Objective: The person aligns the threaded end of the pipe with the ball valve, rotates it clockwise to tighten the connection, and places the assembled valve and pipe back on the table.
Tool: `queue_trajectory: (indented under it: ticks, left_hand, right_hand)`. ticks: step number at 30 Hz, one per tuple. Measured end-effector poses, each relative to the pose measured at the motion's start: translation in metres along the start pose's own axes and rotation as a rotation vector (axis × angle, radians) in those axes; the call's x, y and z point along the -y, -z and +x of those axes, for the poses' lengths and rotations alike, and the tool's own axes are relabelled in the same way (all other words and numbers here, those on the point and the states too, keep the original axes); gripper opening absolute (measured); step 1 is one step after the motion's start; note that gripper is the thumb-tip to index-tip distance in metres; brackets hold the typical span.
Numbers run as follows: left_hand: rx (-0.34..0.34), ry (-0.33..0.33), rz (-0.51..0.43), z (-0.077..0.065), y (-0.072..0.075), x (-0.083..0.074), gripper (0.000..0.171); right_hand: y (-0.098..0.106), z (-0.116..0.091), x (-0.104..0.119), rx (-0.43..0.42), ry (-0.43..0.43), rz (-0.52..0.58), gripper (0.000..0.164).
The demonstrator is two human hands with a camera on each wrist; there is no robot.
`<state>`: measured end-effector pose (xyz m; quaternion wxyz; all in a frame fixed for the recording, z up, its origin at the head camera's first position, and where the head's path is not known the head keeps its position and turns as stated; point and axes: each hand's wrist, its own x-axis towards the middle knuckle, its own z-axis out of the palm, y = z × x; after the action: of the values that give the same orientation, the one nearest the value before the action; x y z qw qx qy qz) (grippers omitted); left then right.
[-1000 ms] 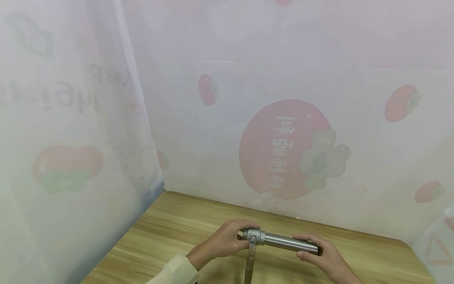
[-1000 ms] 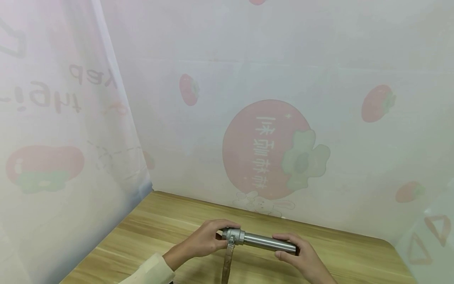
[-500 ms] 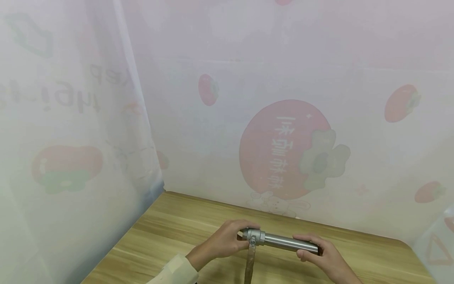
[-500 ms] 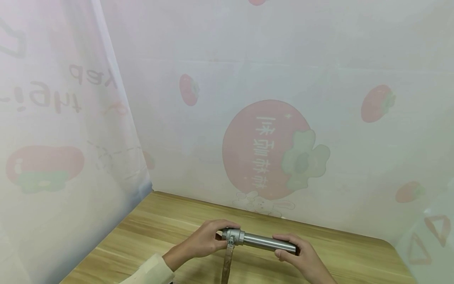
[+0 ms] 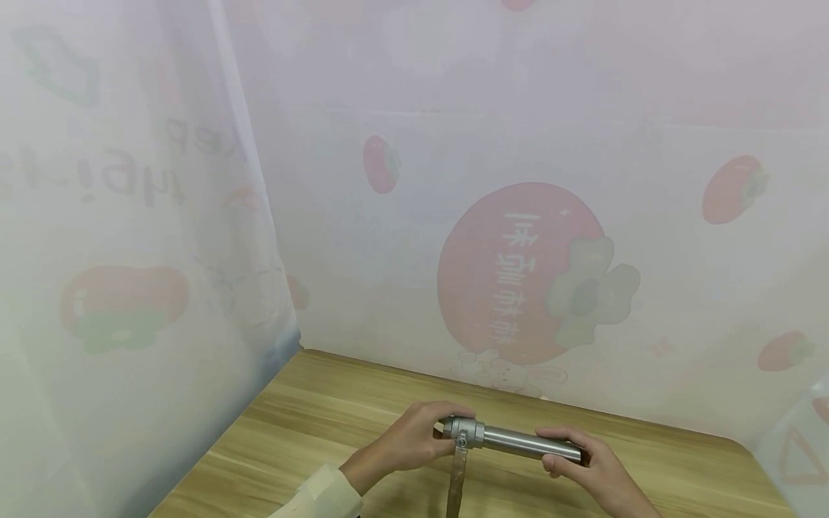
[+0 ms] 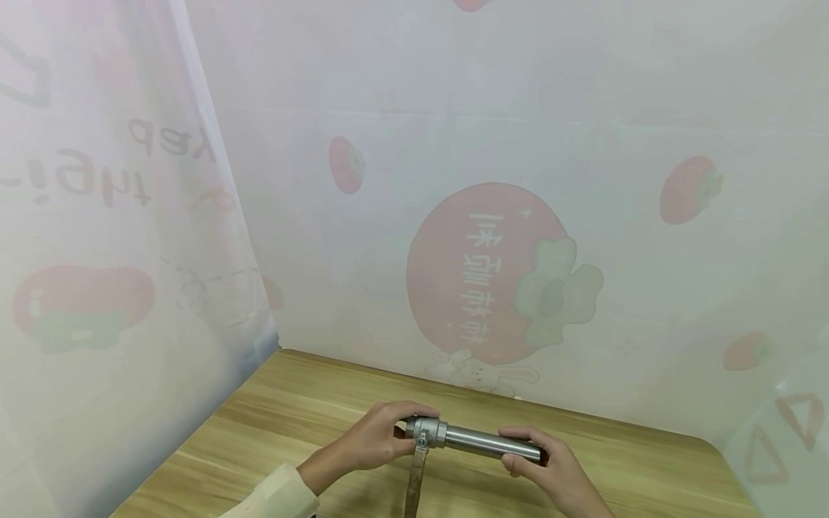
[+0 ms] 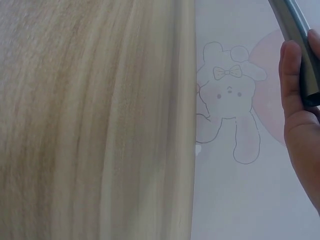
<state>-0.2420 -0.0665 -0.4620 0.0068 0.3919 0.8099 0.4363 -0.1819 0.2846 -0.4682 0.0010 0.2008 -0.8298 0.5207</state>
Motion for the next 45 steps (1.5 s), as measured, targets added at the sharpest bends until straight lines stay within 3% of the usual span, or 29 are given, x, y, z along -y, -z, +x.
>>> queue_trajectory:
  ticks: [29,45]
  left_hand:
    - [-0.001,0.006,-0.025,0.0019,-0.0002,0.0021,0.051]
    - [0.004,-0.004,-0.021,0.0015,-0.0006,0.0029,0.051]
  right_hand:
    - [-0.0001,0.0010,0.0027,0.025,-0.073,0.043,0.047]
    - [-0.0001,0.0022,0.0000,0.021,-0.010,0.020,0.041]
